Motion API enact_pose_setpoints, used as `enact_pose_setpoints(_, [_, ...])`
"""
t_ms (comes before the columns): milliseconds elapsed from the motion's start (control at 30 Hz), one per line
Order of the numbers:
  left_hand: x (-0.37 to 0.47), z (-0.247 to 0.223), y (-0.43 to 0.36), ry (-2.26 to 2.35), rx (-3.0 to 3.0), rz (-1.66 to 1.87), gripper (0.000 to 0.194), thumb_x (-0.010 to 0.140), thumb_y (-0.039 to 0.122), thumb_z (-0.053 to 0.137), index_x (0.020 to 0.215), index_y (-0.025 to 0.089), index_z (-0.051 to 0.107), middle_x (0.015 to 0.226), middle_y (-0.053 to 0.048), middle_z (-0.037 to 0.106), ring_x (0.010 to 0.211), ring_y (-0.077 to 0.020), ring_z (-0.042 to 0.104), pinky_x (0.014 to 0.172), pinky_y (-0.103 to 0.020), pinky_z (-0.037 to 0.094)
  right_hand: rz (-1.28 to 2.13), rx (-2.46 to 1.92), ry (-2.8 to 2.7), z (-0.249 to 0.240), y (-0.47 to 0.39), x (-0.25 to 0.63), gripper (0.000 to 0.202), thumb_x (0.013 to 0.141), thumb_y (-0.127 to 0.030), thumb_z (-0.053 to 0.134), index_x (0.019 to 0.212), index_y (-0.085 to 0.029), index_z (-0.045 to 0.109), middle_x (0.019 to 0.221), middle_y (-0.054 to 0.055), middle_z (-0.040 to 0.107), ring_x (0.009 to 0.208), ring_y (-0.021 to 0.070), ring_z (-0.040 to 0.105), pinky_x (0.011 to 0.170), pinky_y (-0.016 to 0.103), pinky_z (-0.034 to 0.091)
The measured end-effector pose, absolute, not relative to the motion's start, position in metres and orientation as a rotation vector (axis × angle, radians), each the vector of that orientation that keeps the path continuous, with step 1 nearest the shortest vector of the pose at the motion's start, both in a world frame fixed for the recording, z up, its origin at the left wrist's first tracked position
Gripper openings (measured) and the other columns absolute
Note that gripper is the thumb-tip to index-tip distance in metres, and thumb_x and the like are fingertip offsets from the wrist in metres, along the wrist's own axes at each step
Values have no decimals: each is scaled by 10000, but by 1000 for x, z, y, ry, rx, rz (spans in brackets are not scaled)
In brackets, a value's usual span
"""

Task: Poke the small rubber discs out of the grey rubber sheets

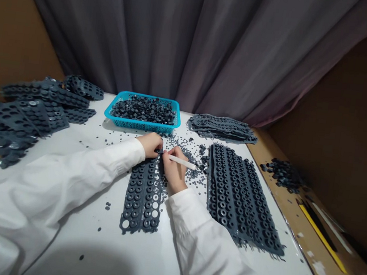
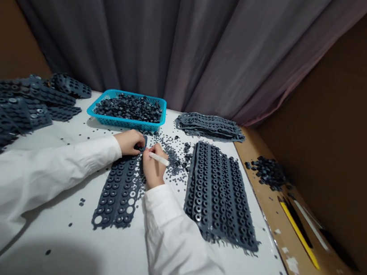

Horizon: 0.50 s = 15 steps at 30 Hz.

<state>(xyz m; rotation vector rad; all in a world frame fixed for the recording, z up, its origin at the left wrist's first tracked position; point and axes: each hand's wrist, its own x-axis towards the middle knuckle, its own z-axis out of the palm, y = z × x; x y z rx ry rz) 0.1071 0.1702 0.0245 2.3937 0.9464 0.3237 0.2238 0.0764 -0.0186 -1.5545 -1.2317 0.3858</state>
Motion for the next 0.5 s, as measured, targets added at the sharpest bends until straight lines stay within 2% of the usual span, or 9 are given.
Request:
enact_pose_setpoints(267, [107, 16, 175, 796, 2719, 97, 79, 657, 80, 613, 632, 151, 638, 748, -69, 616, 757, -205, 603, 748, -287, 434, 315, -1590, -1251, -20, 77, 222, 170, 723, -236, 497, 570, -209, 427, 511, -54, 489, 504, 119, 443, 548, 236, 318])
enact_pose_setpoints(500, [87, 6, 183, 727, 2783, 228, 132, 816, 210, 558, 802, 147, 673, 826, -63, 676, 804, -167, 623, 751, -247, 454, 296, -1596, -1276, -25, 79, 224, 169, 706, -232, 496, 562, -212, 411, 512, -53, 487, 504, 119, 448, 554, 237, 327])
